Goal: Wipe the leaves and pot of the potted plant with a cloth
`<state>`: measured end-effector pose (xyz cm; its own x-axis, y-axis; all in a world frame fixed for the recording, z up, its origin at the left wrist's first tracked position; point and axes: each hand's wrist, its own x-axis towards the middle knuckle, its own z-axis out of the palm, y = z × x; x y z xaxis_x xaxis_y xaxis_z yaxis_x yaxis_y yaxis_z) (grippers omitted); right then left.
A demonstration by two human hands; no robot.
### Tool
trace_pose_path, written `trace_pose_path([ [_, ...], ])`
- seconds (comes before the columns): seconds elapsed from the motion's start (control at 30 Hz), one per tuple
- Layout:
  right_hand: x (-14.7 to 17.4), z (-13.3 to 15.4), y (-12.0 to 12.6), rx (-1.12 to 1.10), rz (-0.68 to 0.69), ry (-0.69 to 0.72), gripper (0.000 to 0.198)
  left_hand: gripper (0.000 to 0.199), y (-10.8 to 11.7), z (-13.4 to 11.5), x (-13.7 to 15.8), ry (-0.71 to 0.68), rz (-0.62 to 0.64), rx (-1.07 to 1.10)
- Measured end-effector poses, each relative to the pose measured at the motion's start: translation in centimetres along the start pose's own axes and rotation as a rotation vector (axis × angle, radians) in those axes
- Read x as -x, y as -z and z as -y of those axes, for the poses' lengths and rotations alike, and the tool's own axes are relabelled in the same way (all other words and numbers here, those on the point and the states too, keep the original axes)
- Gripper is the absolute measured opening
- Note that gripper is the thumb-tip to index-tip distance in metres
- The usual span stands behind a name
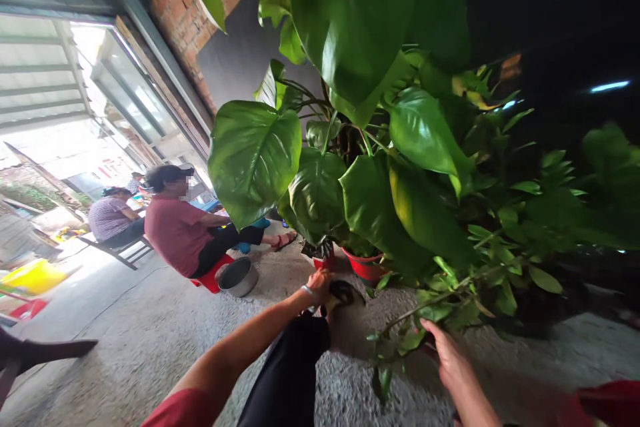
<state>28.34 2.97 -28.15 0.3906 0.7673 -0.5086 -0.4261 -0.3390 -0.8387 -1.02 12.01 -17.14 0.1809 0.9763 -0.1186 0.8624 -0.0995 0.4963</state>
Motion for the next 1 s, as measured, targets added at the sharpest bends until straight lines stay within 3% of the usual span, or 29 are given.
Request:
trace_pose_path([
  [0.07, 0.2, 0.2, 0.5, 0.004, 0.011, -0.01, 0.022, 0.023, 0.1, -0.7, 2.3, -0.103, 0.07, -0.051],
  [0.13, 0.4, 0.4, 0.9, 0.005, 0.022, -0.011, 0.02, 0.031, 1.8, -2.4, 4.1, -0.252, 0.046, -0.093],
  [0.23, 0.7, 0.7, 0.9, 0.0, 0.037, -0.019, 0.02, 0.055, 5.5, -6.5, 4.6, -0.438, -0.233, -0.128],
  [0.3, 0.8, 0.8, 0.6, -0.012, 0.037, -0.028, 0.02, 0.062, 7.0, -9.0, 3.4, -0.42, -0.473, -0.126],
  [0.37, 0.9, 0.9, 0.2, -0.034, 0.029, -0.035, 0.02, 0.062, 7.0, -10.3, 2.1, -0.321, -0.548, -0.158],
  [0.43, 1.0, 1.0, -0.1, -0.061, 0.016, -0.045, 0.02, 0.057, 5.7, -10.3, 1.6, -0.269, -0.381, -0.214],
  [0.5, 1.0, 1.0, -0.1, -0.089, 0.005, -0.058, 0.021, 0.054, 4.2, -9.4, 2.6, -0.332, -0.143, -0.23],
  [0.57, 1.1, 1.0, 0.1, -0.115, 0.003, -0.077, 0.022, 0.054, 3.6, -8.8, 4.3, -0.429, -0.047, -0.205],
  [0.67, 1.2, 1.1, 0.2, -0.143, 0.004, -0.105, 0.025, 0.056, 4.6, -10.2, 5.2, -0.479, -0.217, -0.191],
  [0.77, 1.5, 1.2, 0.1, -0.155, -0.001, -0.108, 0.028, 0.062, 5.2, -13.7, 2.3, -0.499, -0.426, -0.207],
  [0.83, 1.6, 1.2, 0.0, -0.157, -0.003, -0.1, 0.028, 0.064, 4.1, -15.7, -0.4, -0.493, -0.421, -0.257],
  [0.93, 1.6, 1.1, 0.0, -0.144, -0.003, -0.092, 0.026, 0.055, 1.4, -16.1, -1.4, -0.466, -0.137, -0.407],
  [1.0, 1.5, 0.9, 0.2, -0.128, 0.004, -0.093, 0.023, 0.043, 0.8, -14.9, 0.8, -0.497, 0.117, -0.474],
])
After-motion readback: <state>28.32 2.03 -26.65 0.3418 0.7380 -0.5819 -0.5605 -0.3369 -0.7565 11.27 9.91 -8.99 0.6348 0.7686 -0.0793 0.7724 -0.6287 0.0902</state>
